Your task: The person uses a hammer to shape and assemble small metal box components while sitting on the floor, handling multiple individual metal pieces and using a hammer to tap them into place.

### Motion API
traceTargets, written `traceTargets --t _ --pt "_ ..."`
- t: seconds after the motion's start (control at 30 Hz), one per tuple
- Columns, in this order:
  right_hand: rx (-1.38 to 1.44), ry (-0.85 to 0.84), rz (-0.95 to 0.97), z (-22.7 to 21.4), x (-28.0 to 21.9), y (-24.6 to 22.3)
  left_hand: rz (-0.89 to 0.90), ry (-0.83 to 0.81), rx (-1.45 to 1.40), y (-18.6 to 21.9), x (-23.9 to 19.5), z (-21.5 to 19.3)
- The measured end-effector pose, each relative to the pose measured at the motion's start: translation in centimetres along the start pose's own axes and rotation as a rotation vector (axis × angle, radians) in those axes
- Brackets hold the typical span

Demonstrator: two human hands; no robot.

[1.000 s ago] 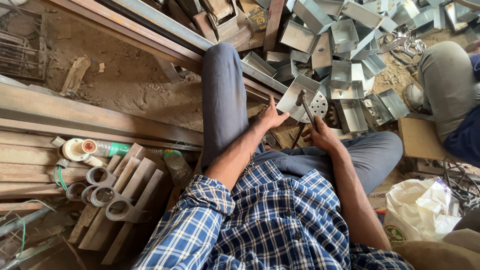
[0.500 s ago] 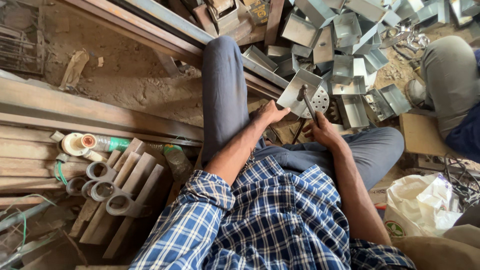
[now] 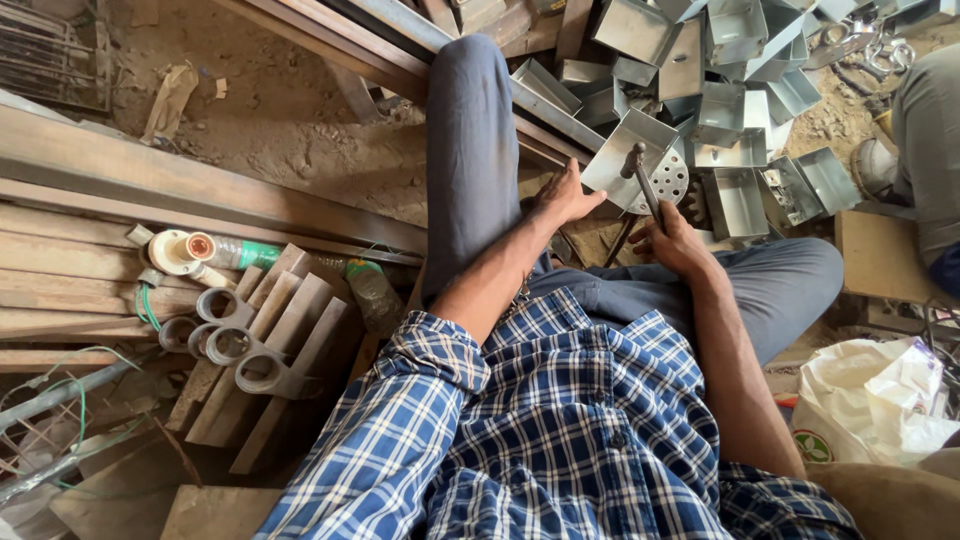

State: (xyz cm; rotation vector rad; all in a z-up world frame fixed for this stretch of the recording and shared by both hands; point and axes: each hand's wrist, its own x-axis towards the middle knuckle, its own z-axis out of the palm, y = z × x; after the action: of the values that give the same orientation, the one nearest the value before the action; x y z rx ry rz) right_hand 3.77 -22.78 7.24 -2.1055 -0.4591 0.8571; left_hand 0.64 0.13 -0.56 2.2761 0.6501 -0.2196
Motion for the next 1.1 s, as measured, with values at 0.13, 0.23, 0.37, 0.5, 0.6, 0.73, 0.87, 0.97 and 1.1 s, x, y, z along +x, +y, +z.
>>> traceTargets --t 0.13,0.23,0.37,0.5,0.6,0.73,0.87,0.97,1.1 --pt "0.001 0.003 0.015 0.0 -0.1 -0.5 0.083 0.041 -0.050 0.2 -0.5 -0.4" --pt "-0.015 0.003 0.018 -0.1 -0.5 -0.9 0.131 0.063 -0.042 0.3 -0.8 -0.6" --pt "-0.028 0.004 0.006 -0.1 -0.9 -1.4 0.138 0.055 -0.029 0.4 -1.3 -0.9" --pt "-0.046 0.016 0.009 -0.1 -1.0 -1.5 0.131 0.054 -0.023 0.6 -1.4 -1.0" --pt "-0.033 0.014 0.005 0.0 -0.8 -1.4 0.140 0.048 -0.010 0.5 -1.4 -1.1" --pt "-0.028 0.002 0.015 -0.2 -0.7 -1.2 0.134 0.034 -0.011 0.7 -1.2 -1.0" --pt "-0.036 0.002 0.014 -0.1 -0.7 -1.2 0.117 0.009 -0.010 0.6 -1.2 -1.0" --pt "-0.035 0.002 0.000 -0.2 -0.7 -1.0 0.130 0.021 -0.011 0.6 -1.1 -0.8" --pt "-0.017 0.005 0.001 -0.1 -0.4 -0.6 0.119 0.018 -0.001 0.3 -0.6 -0.3"
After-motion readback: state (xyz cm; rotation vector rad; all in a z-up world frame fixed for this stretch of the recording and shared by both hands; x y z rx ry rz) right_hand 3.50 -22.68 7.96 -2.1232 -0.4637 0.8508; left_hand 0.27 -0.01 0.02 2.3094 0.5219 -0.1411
